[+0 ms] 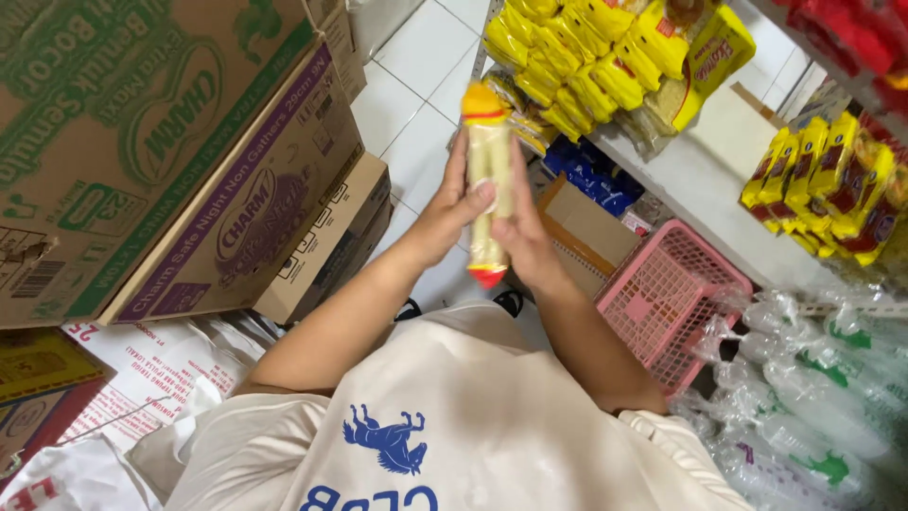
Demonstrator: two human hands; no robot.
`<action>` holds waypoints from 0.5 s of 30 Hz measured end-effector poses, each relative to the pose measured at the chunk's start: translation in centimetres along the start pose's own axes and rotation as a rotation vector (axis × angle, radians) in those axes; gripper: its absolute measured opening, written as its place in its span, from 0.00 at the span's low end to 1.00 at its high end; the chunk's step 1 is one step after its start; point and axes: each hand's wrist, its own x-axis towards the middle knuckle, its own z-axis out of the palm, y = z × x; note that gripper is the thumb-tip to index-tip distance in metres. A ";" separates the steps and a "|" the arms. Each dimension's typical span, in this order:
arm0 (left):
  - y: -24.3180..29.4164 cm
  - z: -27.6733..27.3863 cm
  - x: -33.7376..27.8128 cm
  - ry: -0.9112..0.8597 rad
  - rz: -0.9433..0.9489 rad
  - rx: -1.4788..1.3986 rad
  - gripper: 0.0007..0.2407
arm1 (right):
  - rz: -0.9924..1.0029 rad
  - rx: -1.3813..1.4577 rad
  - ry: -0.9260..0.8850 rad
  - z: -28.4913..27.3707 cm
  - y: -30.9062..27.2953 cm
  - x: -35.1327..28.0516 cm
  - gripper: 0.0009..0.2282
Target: The person picks up a package of noodles, turns it over, and places it into a pink basket before repeating the process with several more packages. They then return the noodle packages to the shelf and rearrange them by hand.
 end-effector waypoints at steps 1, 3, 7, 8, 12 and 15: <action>-0.3 0.0 0.2 0.017 -0.067 -0.181 0.35 | -0.029 -0.214 -0.031 0.3 -1.2 0.3 0.42; -0.8 0.1 -0.1 0.049 -0.207 -0.545 0.32 | -0.105 -0.722 -0.033 1.3 -3.7 0.1 0.38; -0.5 -0.7 -1.2 -0.082 -0.233 -1.005 0.30 | -0.357 -1.180 -0.151 2.6 -6.5 0.4 0.38; -0.4 -0.5 -1.4 -0.061 -0.228 -1.021 0.30 | -0.426 -1.107 -0.247 2.5 -6.4 0.8 0.39; 1.2 -1.0 -0.8 -0.130 -0.156 -1.142 0.33 | -0.262 -1.143 0.028 0.3 -4.0 2.5 0.32; 2.9 -1.4 -1.2 -0.313 -0.004 -1.067 0.34 | -0.069 -0.709 0.093 -1.5 -2.2 2.4 0.28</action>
